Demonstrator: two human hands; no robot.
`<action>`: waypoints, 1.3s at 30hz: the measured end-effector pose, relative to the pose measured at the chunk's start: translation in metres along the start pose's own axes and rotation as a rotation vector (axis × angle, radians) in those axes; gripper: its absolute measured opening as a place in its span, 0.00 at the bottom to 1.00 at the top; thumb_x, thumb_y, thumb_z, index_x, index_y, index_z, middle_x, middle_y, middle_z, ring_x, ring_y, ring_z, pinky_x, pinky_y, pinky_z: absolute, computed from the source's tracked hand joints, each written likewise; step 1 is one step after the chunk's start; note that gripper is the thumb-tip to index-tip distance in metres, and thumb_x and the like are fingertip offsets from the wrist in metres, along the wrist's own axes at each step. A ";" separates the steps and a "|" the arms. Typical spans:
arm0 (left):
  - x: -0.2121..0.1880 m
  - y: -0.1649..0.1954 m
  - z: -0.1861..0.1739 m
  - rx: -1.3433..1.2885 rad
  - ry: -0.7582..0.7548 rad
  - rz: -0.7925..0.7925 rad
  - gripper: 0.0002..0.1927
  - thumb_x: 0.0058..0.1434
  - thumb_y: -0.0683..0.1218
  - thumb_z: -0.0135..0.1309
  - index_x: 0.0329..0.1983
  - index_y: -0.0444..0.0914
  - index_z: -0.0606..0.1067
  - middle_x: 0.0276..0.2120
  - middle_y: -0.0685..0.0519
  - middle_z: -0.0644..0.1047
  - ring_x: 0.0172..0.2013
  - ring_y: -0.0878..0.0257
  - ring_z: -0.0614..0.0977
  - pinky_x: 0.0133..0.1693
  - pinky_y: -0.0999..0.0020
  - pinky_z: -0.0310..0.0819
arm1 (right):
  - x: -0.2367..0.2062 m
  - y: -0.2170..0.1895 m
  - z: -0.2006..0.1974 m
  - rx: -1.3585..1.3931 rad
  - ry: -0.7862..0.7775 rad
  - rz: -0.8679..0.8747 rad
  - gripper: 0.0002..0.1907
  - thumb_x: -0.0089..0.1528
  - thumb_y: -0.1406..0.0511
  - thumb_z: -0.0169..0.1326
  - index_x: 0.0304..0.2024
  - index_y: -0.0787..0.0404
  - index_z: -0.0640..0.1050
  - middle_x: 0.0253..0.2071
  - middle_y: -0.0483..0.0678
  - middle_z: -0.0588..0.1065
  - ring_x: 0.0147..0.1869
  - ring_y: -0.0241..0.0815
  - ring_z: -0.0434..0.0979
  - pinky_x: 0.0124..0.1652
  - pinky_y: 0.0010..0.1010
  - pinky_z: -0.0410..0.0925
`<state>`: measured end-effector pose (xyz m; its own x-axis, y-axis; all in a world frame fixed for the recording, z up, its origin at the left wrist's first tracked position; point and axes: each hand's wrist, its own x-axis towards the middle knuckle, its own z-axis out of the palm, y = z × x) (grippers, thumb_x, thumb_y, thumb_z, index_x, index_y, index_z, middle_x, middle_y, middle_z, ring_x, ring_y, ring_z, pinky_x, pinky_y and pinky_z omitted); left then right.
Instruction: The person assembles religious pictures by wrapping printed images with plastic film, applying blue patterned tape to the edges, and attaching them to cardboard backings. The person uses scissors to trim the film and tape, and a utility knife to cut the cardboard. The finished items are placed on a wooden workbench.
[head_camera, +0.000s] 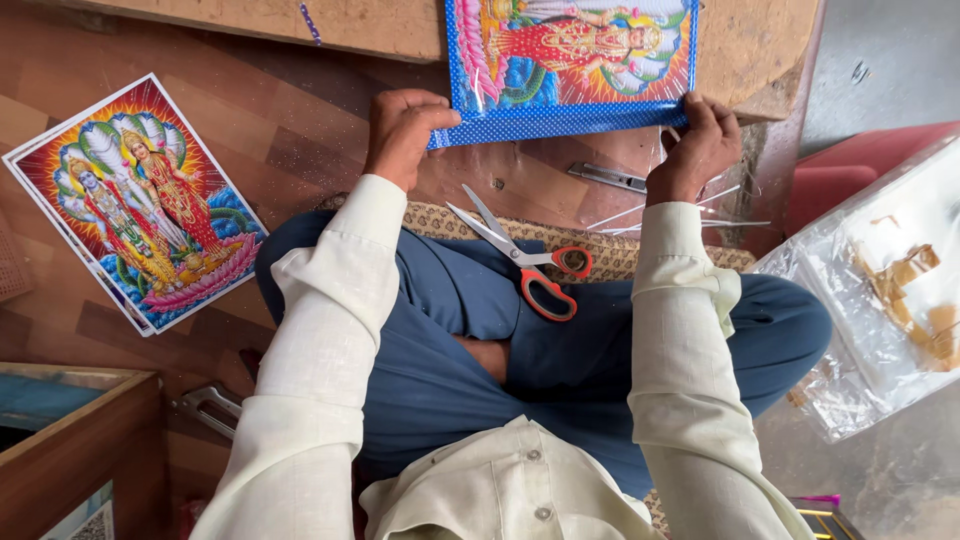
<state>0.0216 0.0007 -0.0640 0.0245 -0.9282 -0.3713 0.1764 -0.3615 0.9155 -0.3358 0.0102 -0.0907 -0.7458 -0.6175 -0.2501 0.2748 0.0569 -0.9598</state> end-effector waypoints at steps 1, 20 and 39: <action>0.002 -0.001 0.002 0.004 -0.004 0.053 0.07 0.48 0.38 0.63 0.31 0.30 0.82 0.25 0.50 0.82 0.25 0.66 0.81 0.26 0.72 0.74 | -0.001 0.002 0.005 0.015 0.036 -0.029 0.13 0.58 0.68 0.65 0.41 0.65 0.75 0.34 0.47 0.79 0.32 0.36 0.77 0.27 0.26 0.65; 0.025 -0.028 0.015 -0.134 -0.085 0.046 0.06 0.46 0.38 0.62 0.28 0.31 0.82 0.24 0.53 0.81 0.26 0.66 0.80 0.30 0.71 0.76 | -0.175 -0.001 0.077 -0.586 -0.633 -0.111 0.18 0.61 0.54 0.67 0.40 0.64 0.84 0.33 0.43 0.81 0.35 0.32 0.74 0.36 0.26 0.68; 0.031 -0.023 0.015 -0.068 -0.162 -0.087 0.06 0.53 0.40 0.61 0.32 0.32 0.81 0.25 0.50 0.80 0.20 0.63 0.79 0.19 0.67 0.76 | -0.217 -0.049 -0.050 -1.586 -0.811 -0.833 0.27 0.42 0.62 0.68 0.42 0.56 0.73 0.44 0.56 0.73 0.48 0.59 0.76 0.45 0.49 0.65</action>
<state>0.0033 -0.0208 -0.0937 -0.1513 -0.8977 -0.4137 0.2373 -0.4393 0.8664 -0.2178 0.1806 0.0045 0.1528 -0.9844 -0.0877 -0.9810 -0.1404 -0.1336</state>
